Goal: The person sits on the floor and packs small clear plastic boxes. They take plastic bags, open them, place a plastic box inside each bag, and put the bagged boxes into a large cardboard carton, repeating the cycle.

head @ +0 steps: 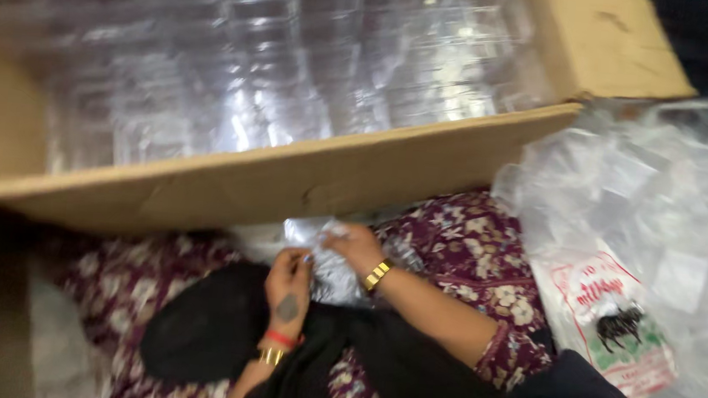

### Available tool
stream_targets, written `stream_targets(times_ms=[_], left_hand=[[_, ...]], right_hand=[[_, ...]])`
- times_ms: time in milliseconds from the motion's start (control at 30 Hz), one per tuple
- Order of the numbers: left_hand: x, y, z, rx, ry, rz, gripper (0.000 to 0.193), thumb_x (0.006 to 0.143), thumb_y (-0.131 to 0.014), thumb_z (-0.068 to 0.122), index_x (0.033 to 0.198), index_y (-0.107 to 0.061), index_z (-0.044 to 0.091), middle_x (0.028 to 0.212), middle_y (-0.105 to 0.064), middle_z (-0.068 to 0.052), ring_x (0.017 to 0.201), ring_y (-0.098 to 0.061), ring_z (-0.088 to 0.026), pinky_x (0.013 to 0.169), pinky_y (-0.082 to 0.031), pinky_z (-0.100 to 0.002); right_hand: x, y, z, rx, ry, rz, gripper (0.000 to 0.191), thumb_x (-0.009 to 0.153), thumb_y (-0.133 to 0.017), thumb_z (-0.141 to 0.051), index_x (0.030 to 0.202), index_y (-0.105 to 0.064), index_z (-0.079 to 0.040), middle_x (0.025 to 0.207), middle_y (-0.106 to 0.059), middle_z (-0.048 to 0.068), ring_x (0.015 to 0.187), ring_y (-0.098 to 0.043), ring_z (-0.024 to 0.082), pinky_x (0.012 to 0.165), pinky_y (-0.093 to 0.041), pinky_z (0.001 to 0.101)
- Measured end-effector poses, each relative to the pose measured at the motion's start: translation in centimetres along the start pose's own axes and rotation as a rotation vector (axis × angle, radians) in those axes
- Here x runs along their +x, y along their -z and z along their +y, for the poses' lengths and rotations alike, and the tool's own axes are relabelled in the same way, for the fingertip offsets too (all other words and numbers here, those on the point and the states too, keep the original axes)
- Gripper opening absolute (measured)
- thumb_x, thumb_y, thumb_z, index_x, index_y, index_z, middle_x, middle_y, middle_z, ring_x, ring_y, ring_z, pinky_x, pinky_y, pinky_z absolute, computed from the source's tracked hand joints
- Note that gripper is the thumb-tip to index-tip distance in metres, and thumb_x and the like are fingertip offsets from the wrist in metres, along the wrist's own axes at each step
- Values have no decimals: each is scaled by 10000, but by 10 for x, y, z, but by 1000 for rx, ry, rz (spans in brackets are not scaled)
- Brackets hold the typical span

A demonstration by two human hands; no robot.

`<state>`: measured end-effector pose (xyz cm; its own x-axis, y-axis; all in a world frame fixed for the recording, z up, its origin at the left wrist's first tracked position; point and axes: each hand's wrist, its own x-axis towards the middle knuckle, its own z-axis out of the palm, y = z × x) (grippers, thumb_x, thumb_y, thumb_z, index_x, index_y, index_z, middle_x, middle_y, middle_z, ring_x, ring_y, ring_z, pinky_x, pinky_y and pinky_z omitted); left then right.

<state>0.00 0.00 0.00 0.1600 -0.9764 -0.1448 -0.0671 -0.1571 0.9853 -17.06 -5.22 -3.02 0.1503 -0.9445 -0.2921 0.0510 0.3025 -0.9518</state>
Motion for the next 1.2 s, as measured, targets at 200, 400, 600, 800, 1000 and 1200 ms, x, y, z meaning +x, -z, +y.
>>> stream_targets(times_ms=[200,400,600,800,1000,1200], left_hand=[[-8,-18,26,118,-69,37,177,1015,-629,173,994,-721,23,692,-671,-53,646,-548,-63,585,-486,-281],[4,-10,29,-77,-52,75,183,1029,-647,151,995,-742,-2,746,-670,-26,702,-533,-42,619,-467,-261],[13,-2,31,-355,17,5,134,987,-634,106,1061,-676,1,854,-735,19,746,-624,-49,680,-514,-227],[-2,-9,42,-25,-43,-15,156,948,-709,144,1000,-697,-3,796,-705,-12,730,-596,-55,655,-495,-251],[-1,1,48,-51,-46,4,218,1029,-606,176,969,-703,-10,760,-699,-21,734,-554,-30,675,-488,-240],[6,6,69,-564,93,-85,228,1036,-566,182,943,-680,8,986,-778,-7,851,-606,-60,815,-485,-223]], right_hand=[[-3,28,-30,293,-178,-126,188,972,-674,-168,1049,-718,-2,1023,-763,102,965,-708,190,867,-578,366],[-7,26,-60,326,-171,-243,199,961,-712,-178,1065,-710,-8,1018,-747,84,962,-700,185,885,-573,358],[-12,23,-70,169,-53,-51,199,947,-739,-171,1052,-723,-3,1024,-745,88,942,-693,171,865,-567,342],[-28,11,-75,194,-4,2,316,1015,-662,-292,1041,-747,11,998,-755,92,889,-689,159,814,-566,320],[-33,20,-91,95,60,-117,342,1021,-708,-296,1109,-718,35,1093,-724,96,1017,-652,156,932,-522,333],[-31,49,-73,595,-233,-239,414,994,-637,-395,1041,-716,9,1017,-743,121,928,-710,216,884,-570,396]])
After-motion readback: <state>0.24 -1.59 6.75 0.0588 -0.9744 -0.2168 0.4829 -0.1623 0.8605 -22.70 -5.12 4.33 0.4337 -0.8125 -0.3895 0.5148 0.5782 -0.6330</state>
